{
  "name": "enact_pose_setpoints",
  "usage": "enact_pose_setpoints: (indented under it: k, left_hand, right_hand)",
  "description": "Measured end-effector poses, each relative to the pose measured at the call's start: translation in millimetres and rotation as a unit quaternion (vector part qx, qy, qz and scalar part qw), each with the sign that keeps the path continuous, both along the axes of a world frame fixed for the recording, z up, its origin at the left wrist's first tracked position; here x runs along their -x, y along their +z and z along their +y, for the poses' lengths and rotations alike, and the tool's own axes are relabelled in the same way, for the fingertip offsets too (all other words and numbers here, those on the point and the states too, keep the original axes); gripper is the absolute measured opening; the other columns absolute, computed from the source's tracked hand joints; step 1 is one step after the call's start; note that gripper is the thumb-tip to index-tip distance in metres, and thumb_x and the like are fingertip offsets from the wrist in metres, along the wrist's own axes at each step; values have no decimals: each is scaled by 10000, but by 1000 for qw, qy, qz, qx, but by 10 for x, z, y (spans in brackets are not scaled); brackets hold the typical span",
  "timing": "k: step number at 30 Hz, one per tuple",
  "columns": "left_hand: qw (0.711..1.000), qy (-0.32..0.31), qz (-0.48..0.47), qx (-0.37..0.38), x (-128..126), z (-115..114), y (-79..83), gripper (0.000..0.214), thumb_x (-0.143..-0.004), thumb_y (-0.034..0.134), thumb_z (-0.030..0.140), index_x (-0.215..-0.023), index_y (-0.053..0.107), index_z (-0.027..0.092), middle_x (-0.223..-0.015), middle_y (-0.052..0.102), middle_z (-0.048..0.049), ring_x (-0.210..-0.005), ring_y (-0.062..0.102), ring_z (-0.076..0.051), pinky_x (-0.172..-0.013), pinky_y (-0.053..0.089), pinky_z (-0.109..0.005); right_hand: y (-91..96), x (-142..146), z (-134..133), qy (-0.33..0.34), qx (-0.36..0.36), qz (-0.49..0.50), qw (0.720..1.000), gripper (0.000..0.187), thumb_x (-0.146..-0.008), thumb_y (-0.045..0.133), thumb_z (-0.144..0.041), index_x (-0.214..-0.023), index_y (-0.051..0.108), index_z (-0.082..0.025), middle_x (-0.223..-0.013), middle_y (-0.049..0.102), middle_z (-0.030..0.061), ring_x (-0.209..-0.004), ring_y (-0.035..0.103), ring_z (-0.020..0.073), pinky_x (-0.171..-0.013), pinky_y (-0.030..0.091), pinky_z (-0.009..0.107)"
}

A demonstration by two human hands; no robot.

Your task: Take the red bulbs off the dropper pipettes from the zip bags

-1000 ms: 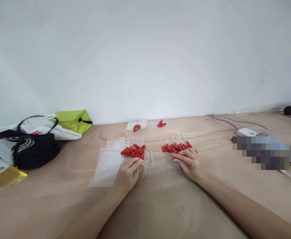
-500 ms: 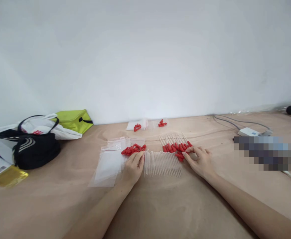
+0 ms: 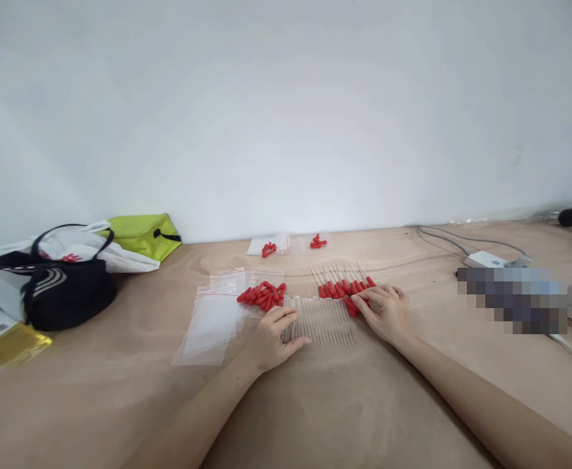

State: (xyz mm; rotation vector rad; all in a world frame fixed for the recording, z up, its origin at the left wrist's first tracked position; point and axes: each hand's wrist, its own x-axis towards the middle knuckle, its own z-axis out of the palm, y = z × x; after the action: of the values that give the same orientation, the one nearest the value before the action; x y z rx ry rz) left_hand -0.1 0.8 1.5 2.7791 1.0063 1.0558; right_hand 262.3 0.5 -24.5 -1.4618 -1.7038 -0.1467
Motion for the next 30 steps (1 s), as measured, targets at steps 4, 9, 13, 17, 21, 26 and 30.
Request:
enact_pose_setpoints:
  k: [4, 9, 13, 17, 21, 26, 30]
  left_hand:
    - [998, 0, 63, 13, 63, -6, 30, 484, -679, 654, 458, -1067, 586, 176, -1069, 609, -106, -1000, 537, -255, -851, 463, -431]
    - [990, -7, 135, 29, 109, 39, 62, 521, -694, 617, 509, -1126, 557, 224, -1210, 536, -94, -1153, 436, -287, -933, 371, -496]
    - [986, 9, 160, 39, 92, 77, 69, 491, -741, 555, 525, -1145, 542, 247, -1253, 500, -92, -1205, 384, -287, -968, 299, -538]
    - [987, 16, 157, 41, 80, 85, 68, 500, -735, 547, 544, -1143, 544, 255, -1257, 494, -89, -1218, 365, -291, -982, 262, -549]
    - [988, 26, 147, 43, 91, 78, 57, 607, -717, 534, 588, -1190, 502, 210, -1250, 496, -113, -1218, 358, -299, -988, 261, -543]
    - [991, 28, 129, 32, 106, 73, 36, 521, -783, 509, 496, -1206, 479, 195, -1238, 501, -116, -1218, 357, -290, -990, 280, -524]
    - [995, 27, 91, 7, 115, 60, 22, 432, -841, 468, 342, -1243, 430, 189, -1240, 487, -118, -1229, 345, -271, -978, 326, -495]
  right_hand:
    - [-4, 1, -5, -8, -1, 4, 1000, 286, -817, 453, -433, -719, 667, -269, -753, 685, -4, -781, 549, 185, -851, 212, 403]
    - [31, 39, 25, -35, -3, -10, 999, 295, -814, 443, -455, -785, 676, -276, -790, 684, 7, -825, 534, 197, -893, 154, 437]
    - [102, 157, 84, -57, 12, -38, 998, 340, -790, 441, -515, -745, 683, -280, -794, 670, 15, -842, 511, 204, -898, 125, 451]
    - [162, 327, 166, -95, 32, -80, 992, 349, -759, 467, -543, -701, 684, -276, -829, 652, 18, -845, 488, 203, -904, 97, 475]
    - [190, 468, 248, -117, 61, -117, 984, 306, -762, 483, -480, -665, 684, -270, -881, 642, 36, -888, 470, 227, -887, 112, 492]
    - [176, 489, 253, -108, 31, -97, 989, 265, -797, 461, -372, -704, 674, -246, -874, 647, 36, -872, 482, 214, -894, 126, 486]
    - [128, 339, 105, -52, -37, -56, 996, 225, -824, 452, -341, -803, 653, -242, -807, 661, 27, -840, 512, 204, -912, 138, 483]
